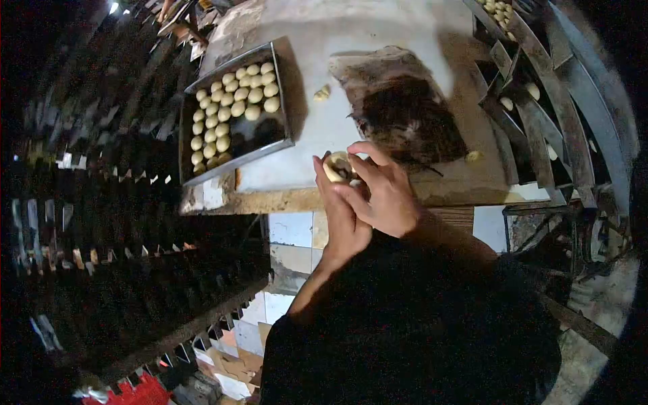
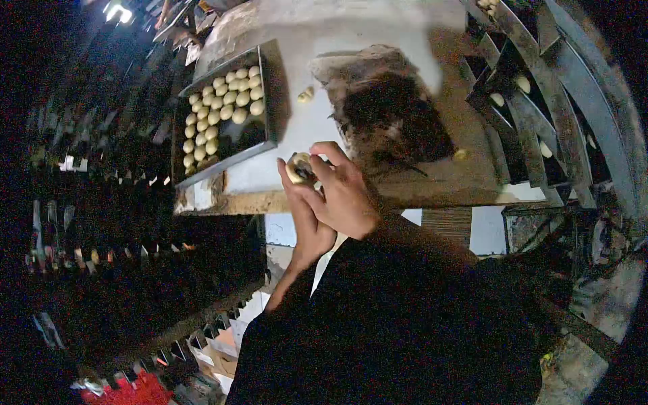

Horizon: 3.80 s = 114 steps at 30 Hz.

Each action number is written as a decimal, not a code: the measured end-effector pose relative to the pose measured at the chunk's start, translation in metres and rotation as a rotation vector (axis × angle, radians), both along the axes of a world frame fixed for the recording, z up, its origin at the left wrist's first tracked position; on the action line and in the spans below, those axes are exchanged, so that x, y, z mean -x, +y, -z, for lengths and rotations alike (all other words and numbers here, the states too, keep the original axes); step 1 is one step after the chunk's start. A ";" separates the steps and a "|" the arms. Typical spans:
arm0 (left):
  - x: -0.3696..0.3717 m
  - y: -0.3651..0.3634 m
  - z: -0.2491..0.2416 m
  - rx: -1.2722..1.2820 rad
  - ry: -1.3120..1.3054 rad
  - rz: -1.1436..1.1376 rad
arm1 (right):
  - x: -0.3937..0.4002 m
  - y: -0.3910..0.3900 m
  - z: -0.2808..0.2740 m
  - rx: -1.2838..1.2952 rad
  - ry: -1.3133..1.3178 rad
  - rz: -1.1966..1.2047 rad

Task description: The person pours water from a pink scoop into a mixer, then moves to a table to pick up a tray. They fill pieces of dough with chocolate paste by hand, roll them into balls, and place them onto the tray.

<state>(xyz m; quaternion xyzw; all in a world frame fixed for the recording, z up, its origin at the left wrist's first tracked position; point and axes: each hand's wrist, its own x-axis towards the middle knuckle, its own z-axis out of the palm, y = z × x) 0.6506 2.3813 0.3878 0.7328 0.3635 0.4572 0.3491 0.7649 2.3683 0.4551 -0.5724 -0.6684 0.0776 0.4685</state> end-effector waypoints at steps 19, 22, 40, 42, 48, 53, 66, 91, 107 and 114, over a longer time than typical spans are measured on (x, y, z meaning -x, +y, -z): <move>0.081 -0.101 -0.084 -0.336 0.131 -0.145 | 0.048 -0.117 -0.062 -0.048 -0.057 -0.247; 0.039 -0.097 -0.086 -0.015 -0.311 0.094 | 0.010 -0.120 -0.056 -0.179 -0.014 -0.234; -0.304 -0.080 -0.160 -0.295 -0.666 0.801 | -0.281 -0.184 -0.115 -0.221 0.119 -0.185; -0.330 -0.080 -0.167 -0.362 -0.757 0.845 | -0.303 -0.187 -0.135 -0.141 0.005 -0.157; -0.344 -0.095 -0.177 -0.185 -0.207 0.676 | -0.337 -0.211 -0.175 -0.143 -0.515 -0.025; -0.346 -0.106 -0.159 0.119 -0.151 0.909 | -0.365 -0.189 -0.197 -0.044 -0.568 -0.238; -0.218 -0.006 -0.163 -0.053 -0.268 0.742 | -0.459 -0.067 -0.184 0.372 -0.701 -0.245; -0.078 0.116 -0.033 0.108 -0.115 0.062 | -0.179 -0.007 0.004 0.278 0.116 -0.105; -0.152 -0.078 -0.074 -0.033 -0.216 0.006 | -0.147 -0.089 -0.014 -0.041 0.727 -0.103; -0.056 -0.079 -0.074 0.178 -0.111 -0.070 | -0.053 -0.049 0.018 0.048 0.363 -0.040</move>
